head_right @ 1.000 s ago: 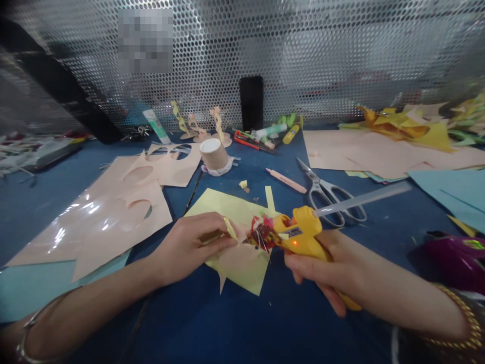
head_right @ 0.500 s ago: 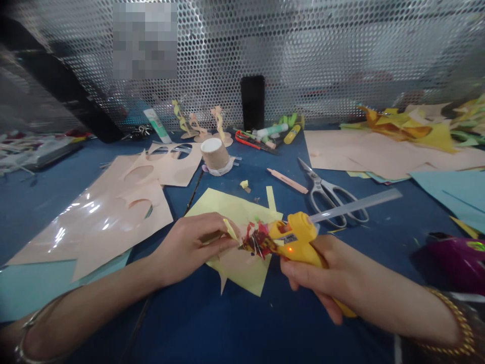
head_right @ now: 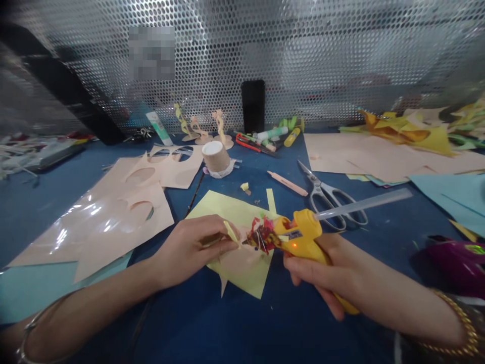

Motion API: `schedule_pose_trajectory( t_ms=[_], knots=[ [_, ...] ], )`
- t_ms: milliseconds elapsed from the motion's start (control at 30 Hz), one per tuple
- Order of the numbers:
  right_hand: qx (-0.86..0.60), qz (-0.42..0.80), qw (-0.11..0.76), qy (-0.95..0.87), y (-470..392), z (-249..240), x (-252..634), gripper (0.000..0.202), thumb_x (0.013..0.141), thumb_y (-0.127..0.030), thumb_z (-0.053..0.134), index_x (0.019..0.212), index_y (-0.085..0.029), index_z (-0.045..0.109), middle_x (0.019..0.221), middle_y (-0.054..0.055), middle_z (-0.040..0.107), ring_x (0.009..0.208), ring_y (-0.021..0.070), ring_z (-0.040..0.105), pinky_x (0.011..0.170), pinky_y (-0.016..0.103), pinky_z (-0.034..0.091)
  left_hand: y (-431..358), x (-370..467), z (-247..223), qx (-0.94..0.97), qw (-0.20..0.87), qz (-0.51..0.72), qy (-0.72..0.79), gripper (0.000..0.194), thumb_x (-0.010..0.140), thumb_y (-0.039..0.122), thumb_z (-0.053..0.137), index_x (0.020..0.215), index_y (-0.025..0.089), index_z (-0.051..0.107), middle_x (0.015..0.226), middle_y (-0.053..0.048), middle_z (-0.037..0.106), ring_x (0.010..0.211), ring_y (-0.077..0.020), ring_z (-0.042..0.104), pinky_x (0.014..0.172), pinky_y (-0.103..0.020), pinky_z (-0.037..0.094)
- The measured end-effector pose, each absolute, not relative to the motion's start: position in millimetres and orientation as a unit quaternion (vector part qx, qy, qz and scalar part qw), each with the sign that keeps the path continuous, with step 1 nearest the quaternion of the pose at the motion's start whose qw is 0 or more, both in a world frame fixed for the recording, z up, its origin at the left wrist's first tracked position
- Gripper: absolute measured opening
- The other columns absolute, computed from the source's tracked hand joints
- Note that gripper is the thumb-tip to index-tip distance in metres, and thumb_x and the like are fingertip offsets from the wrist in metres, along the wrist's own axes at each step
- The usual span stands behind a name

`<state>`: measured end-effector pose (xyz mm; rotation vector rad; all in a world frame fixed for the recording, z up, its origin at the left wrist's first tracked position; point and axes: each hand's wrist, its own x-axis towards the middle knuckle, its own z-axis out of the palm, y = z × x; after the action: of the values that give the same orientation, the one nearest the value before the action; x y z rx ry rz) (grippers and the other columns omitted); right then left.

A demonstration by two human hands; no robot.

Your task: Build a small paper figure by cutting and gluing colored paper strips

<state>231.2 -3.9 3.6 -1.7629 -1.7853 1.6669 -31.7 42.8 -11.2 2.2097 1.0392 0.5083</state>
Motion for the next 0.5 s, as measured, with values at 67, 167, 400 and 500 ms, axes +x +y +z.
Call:
schedule_pose_trajectory(
  t_ms=[67,167,400,500],
  knots=[
    [-0.583,0.552,0.060,-0.593,-4.0,3.5,230.7,0.054,0.079,-0.071,0.046,0.077,-0.020,0.064,0.037,-0.004,0.053,0.046,0.0132,0.050,0.064,0.028,0.044,42.9,-32.6,-11.6,0.843,0.315,0.200,0.388,0.010,0.087,0.028,0.060,0.084,0.021,0.066,0.090,0.001,0.068,0.083,-0.0130,0.062,0.069,-0.022,0.045],
    [-0.578,0.553,0.059,-0.597,-3.4,3.0,230.9,0.052,0.081,-0.069,0.046,0.078,-0.020,0.064,0.037,-0.004,0.053,0.047,0.0140,0.051,0.067,0.029,0.045,42.7,-33.8,-10.6,0.849,0.309,0.201,0.378,0.010,0.088,0.029,0.059,0.088,0.022,0.067,0.093,0.000,0.069,0.085,-0.0132,0.063,0.070,-0.022,0.046],
    [-0.568,0.562,0.111,-0.591,-2.8,8.5,234.1,0.048,0.081,-0.065,0.049,0.073,-0.021,0.066,0.036,-0.003,0.051,0.050,0.0154,0.052,0.075,0.033,0.044,38.6,-34.0,-4.9,0.835,0.289,0.234,0.406,0.018,0.085,0.023,0.055,0.098,0.023,0.068,0.099,-0.001,0.071,0.089,-0.0151,0.065,0.078,-0.027,0.049],
    [-0.556,0.588,0.132,-0.572,-2.2,10.4,234.2,0.047,0.082,-0.062,0.050,0.072,-0.019,0.066,0.033,-0.004,0.047,0.042,0.0116,0.043,0.054,0.026,0.040,37.9,-34.3,-4.0,0.837,0.294,0.243,0.392,0.028,0.077,0.015,0.055,0.102,0.020,0.068,0.106,-0.004,0.071,0.096,-0.0174,0.065,0.085,-0.030,0.050]
  ],
)
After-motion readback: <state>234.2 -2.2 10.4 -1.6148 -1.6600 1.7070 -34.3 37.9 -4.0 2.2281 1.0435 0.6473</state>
